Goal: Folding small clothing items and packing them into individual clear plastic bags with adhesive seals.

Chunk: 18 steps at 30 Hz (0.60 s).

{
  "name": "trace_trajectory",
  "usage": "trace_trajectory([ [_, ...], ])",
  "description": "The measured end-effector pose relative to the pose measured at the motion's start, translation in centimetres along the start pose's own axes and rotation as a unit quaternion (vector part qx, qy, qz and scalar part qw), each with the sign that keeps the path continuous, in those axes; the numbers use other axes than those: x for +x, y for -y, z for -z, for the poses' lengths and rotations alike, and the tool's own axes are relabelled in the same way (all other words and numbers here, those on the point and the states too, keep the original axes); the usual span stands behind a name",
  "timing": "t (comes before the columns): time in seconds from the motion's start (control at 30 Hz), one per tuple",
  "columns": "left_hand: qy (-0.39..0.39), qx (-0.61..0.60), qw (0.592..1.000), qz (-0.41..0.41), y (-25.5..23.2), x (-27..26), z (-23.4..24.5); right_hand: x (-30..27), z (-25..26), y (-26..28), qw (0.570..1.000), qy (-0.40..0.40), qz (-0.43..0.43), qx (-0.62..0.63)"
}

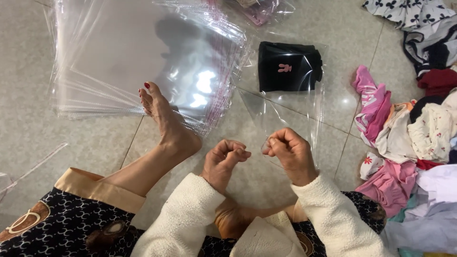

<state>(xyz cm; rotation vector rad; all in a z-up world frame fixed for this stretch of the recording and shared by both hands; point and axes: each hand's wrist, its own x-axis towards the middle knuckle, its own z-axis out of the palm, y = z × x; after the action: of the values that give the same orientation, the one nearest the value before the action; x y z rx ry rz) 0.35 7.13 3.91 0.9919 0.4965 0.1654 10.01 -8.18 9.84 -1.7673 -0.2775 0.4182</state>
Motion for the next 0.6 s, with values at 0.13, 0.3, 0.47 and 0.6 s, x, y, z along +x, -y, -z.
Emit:
trace_trajectory([
  [0.13, -0.003, 0.020, 1.000, 0.002, -0.1, -0.5, -0.3, -0.6, 0.1, 0.0, 0.996, -0.004, -0.053, 0.067],
  [0.3, 0.023, 0.141, 0.980, -0.139, -1.8, -1.3, -1.2, -0.8, -1.3, 0.7, 0.995, 0.006, -0.065, 0.070],
  [0.47, 0.001, 0.217, 0.962, -0.169, -2.9, -1.5, -0.7, -0.6, -2.2, 0.2, 0.998, 0.053, 0.019, -0.031],
  [0.6, -0.020, 0.169, 0.974, -0.150, -1.2, -1.4, 0.4, -0.2, -3.0, -0.2, 0.993, 0.069, 0.061, -0.079],
])
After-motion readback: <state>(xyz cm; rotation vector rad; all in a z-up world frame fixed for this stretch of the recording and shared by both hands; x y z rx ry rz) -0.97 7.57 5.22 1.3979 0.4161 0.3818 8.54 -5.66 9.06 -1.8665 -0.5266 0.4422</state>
